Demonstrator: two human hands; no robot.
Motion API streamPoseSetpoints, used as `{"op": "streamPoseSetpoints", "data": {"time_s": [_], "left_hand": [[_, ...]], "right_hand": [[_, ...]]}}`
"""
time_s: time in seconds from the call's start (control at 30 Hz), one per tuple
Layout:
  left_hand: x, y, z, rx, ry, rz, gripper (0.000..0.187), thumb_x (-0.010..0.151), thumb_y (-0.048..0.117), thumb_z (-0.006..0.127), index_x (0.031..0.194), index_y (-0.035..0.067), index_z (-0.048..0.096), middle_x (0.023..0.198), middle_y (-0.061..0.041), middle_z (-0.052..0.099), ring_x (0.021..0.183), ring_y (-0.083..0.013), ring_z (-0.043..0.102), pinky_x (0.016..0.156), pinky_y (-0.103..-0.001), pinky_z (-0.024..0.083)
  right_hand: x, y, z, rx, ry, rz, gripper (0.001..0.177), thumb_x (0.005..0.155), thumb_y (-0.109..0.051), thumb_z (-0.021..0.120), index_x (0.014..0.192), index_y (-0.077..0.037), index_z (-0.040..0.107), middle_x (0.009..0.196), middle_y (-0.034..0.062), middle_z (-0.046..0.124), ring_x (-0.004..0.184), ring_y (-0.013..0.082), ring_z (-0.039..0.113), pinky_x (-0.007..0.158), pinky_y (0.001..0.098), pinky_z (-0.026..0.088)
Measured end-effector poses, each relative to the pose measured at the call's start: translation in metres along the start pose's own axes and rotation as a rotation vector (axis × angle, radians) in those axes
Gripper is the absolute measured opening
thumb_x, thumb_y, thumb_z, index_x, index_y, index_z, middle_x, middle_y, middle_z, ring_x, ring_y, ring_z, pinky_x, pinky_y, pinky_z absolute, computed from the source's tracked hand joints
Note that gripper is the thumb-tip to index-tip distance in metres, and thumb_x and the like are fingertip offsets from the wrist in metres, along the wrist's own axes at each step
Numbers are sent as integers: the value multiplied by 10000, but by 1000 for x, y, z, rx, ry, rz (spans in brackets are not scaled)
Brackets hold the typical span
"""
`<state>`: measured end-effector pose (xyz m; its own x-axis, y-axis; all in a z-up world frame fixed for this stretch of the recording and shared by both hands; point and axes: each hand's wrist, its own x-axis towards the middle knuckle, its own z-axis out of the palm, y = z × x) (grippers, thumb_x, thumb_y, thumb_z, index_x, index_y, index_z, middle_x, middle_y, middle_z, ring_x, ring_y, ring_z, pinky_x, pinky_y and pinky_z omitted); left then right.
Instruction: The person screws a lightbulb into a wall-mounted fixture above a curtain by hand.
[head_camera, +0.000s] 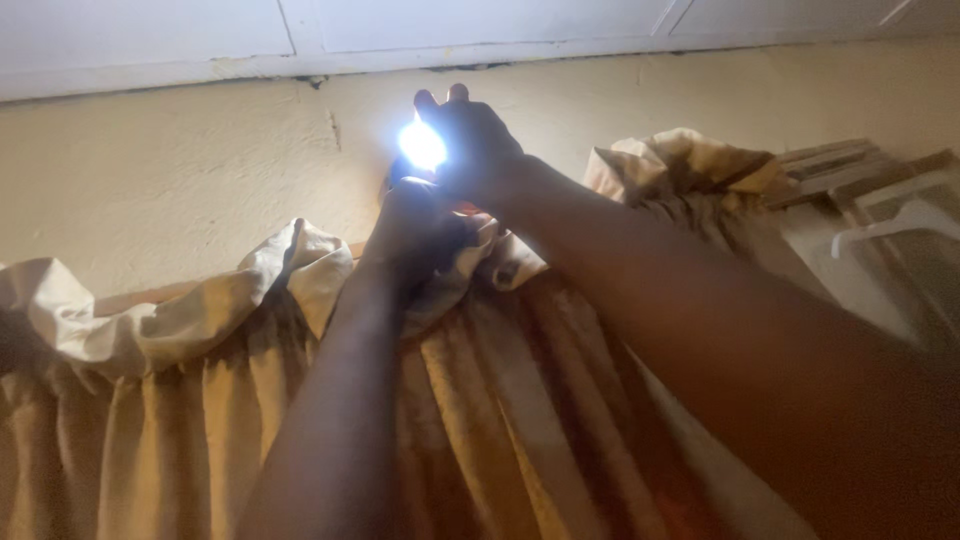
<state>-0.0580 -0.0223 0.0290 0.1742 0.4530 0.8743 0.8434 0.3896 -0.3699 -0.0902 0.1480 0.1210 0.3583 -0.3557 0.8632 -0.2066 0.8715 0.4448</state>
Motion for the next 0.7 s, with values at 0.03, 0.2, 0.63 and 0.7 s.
{"op": "streamPoseSetpoints", "data": {"time_s": [0.03, 0.2, 0.63, 0.7], "left_hand": [[3, -3, 0, -32, -3, -40, 286, 735, 276, 803, 907, 50, 766, 864, -78, 782, 782, -169, 757, 711, -327, 612], [4, -9, -2, -87, -17, -97, 294, 728, 302, 799, 840, 30, 781, 789, -96, 778, 710, -165, 735, 649, -335, 585], [19, -7, 14, 155, -40, 74, 365, 782, 409, 761, 915, 69, 769, 850, -100, 780, 771, -200, 751, 721, -370, 587], [15, -9, 17, 195, -37, 72, 372, 790, 419, 754, 927, 74, 767, 865, -102, 781, 786, -207, 755, 734, -377, 589]], "right_hand": [[-2, 3, 6, 57, 155, -126, 589, 884, -221, 779, 1401, -31, 569, 1100, 137, 723, 925, 273, 708, 841, 391, 590], [-22, -31, -17, 310, -34, 384, 469, 855, -353, 789, 1204, -49, 716, 962, 103, 772, 814, 208, 735, 747, 331, 586], [-36, -51, -35, -330, 466, -10, 954, 706, -338, 791, 1512, -117, 330, 1346, 191, 520, 1105, 422, 668, 676, 461, 587], [-34, -43, -30, -338, 645, -264, 759, 682, -319, 735, 1373, -175, 457, 1274, 163, 532, 1043, 357, 680, 707, 458, 570]]}}
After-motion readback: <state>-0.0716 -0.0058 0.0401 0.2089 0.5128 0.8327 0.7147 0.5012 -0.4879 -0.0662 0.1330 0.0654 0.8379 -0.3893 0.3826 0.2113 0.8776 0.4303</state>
